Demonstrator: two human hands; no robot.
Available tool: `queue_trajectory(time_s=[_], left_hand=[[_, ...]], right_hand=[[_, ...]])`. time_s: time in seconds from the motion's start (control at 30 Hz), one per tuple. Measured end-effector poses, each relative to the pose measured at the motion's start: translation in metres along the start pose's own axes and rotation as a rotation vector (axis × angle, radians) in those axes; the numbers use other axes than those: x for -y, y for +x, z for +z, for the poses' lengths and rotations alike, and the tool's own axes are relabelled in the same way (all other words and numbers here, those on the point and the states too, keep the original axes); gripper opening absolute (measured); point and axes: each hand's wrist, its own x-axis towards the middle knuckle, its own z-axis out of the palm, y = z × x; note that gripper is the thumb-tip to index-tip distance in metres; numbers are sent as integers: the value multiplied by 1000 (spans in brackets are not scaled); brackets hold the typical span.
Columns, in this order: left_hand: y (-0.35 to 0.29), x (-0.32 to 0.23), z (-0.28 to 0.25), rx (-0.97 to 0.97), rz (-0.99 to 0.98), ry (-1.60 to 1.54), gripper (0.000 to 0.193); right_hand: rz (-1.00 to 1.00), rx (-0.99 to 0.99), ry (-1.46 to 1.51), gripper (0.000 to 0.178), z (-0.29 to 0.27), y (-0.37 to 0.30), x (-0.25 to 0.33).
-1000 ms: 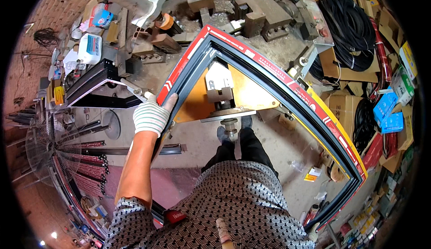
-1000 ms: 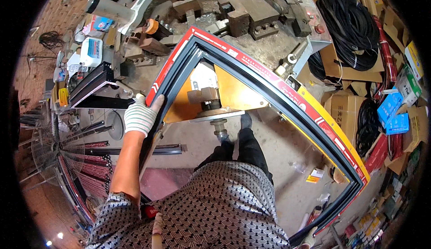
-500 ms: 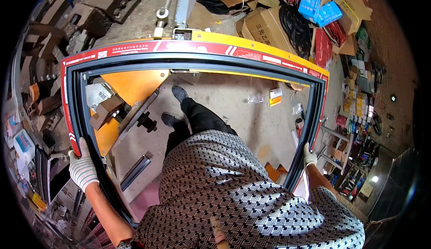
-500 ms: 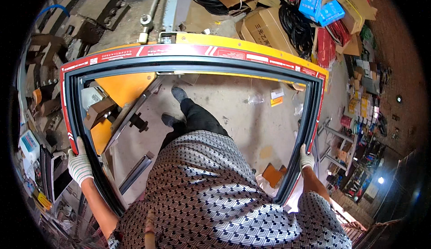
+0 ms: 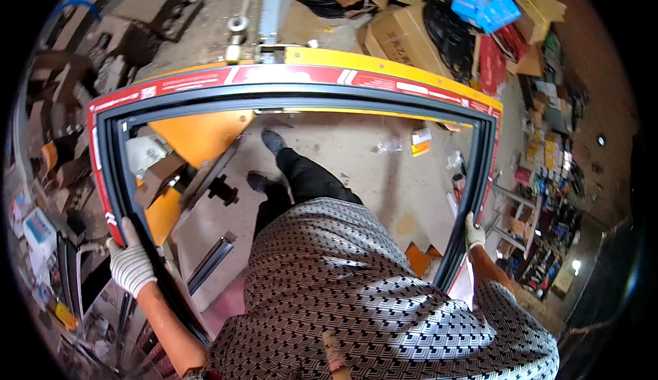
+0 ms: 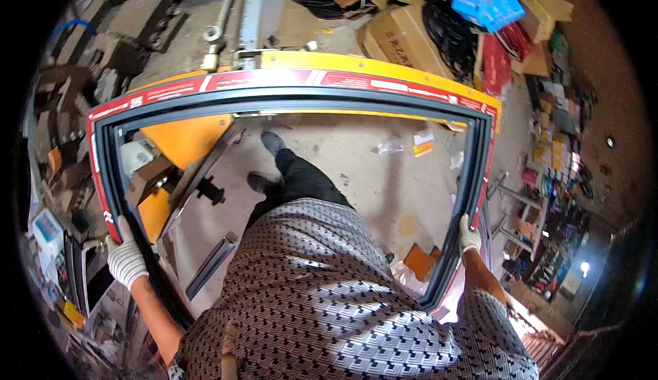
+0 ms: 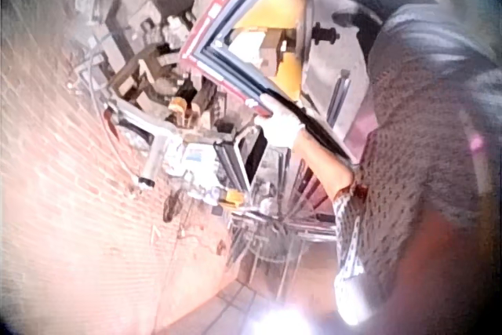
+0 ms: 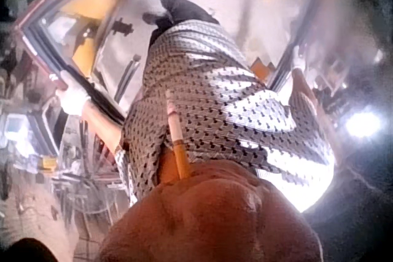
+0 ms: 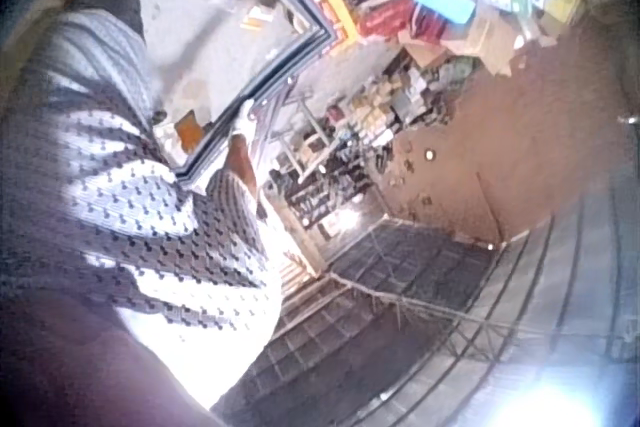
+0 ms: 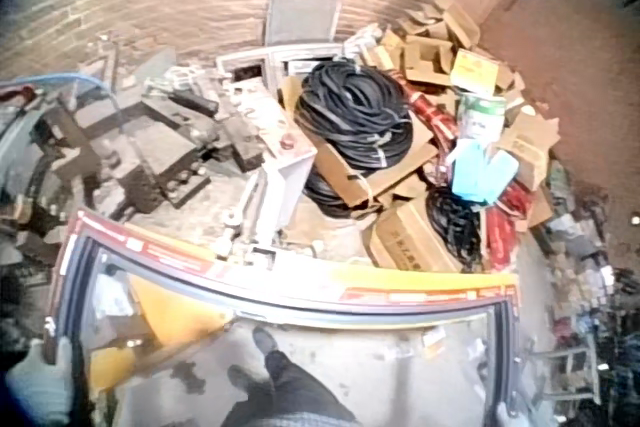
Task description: The person assembles a red window frame by positioning its corners into a corner welding machine. They repeatedly align the frame, operate the machine's clamps to secure the corners, and release them to check the joints. The process involves handling the frame with gloved hands and manipulating the machine's levers.
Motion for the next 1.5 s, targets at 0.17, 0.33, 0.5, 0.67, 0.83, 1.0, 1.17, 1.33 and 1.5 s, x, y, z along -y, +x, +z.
queue_trajectory(time_s=[0.17,0.33,0.5,0.67,0.83,1.0,1.17,1.33,1.5], left_hand=[[0,-4,2,-24,40,-2,93],[0,3,-1,35,-12,52,106],[2,-5,-5,86,15,4,112],[-3,-3,-11,121,-9,-65,104],[-5,1,-10,83,22,-274,67],[-4,5,-4,67,43,-302,66],[-4,1,-6,36,57,-340,64],[-4,4,2,-45,94,-310,63],[-3,-5,-4,-70,65,-252,62]], right_hand=[[-73,-174,-5,96,9,11,24],[-750,-462,-61,65,15,-60,210],[-1660,-261,89,63,63,-212,397],[-2023,88,-71,68,115,-311,496],[-1998,57,-350,48,127,-342,531],[-1942,84,-455,49,130,-348,538],[-1875,91,-499,56,132,-356,540],[-1834,110,-459,58,138,-368,544],[-1875,27,-413,53,149,-384,549]])
